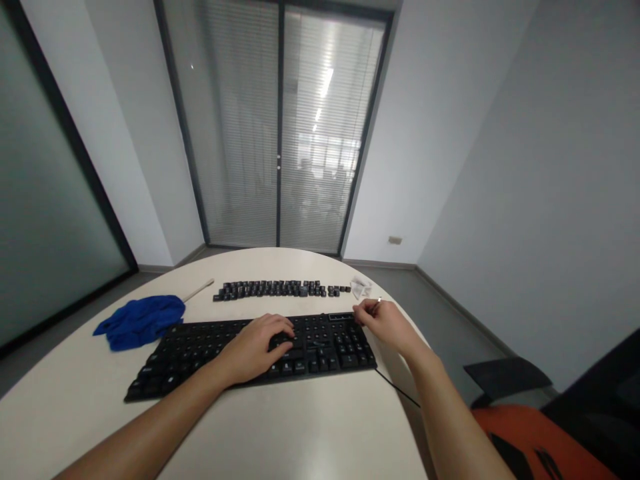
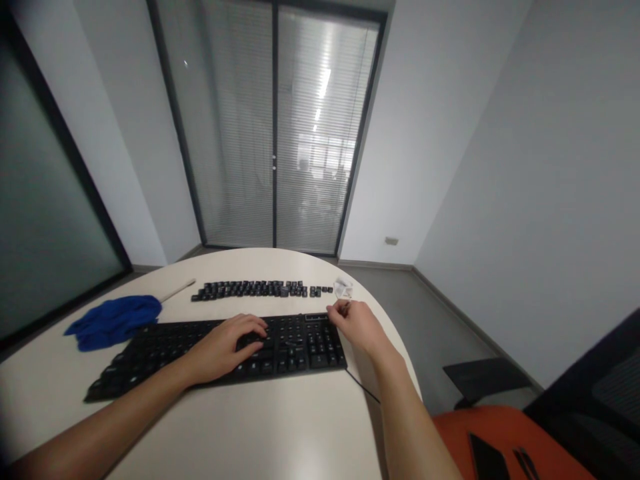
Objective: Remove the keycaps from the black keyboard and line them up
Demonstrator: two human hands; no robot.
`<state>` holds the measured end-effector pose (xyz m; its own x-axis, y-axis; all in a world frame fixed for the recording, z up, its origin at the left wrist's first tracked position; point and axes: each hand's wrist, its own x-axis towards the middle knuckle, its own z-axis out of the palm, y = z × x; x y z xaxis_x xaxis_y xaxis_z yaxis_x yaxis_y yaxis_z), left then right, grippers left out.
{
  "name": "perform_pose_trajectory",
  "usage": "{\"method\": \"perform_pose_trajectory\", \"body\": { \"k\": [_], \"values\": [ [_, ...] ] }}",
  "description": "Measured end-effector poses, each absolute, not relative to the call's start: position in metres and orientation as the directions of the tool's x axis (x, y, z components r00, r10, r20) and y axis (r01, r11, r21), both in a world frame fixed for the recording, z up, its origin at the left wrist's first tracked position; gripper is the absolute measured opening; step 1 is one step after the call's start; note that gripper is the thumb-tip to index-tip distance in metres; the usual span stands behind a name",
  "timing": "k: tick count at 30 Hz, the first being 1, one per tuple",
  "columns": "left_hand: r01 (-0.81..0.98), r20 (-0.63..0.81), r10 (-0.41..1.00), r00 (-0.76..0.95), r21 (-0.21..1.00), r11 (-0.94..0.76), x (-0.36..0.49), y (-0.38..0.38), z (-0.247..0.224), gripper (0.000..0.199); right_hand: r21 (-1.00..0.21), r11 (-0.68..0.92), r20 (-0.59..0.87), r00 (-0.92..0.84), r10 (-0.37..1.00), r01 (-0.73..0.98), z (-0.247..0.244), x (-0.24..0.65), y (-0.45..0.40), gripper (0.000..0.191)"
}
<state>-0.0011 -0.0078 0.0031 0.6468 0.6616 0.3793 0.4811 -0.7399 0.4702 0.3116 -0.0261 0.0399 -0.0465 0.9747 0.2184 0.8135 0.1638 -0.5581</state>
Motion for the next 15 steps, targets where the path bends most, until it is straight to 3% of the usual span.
{"method": "perform_pose_trajectory", "body": {
  "k": [3,9,15],
  "values": [
    [0.479,0.382,0.659,0.648,0.468,-0.743,-0.001,-0.008,0.004,0.009,-0.541,0.139,0.182,-0.046,0.982,0.83,0.039,0.311,-0.027,0.03],
    [0.483,0.376,0.663,0.647,0.47,-0.739,-0.001,-0.009,0.004,0.009,-0.523,0.093,0.199,0.015,0.98,0.847,0.036,0.31,-0.024,0.038],
    [0.49,0.372,0.669,0.644,0.471,-0.733,0.0,-0.009,0.005,0.008,-0.581,0.046,0.15,0.052,0.987,0.812,0.029,0.313,-0.019,0.039]
  ]
}}
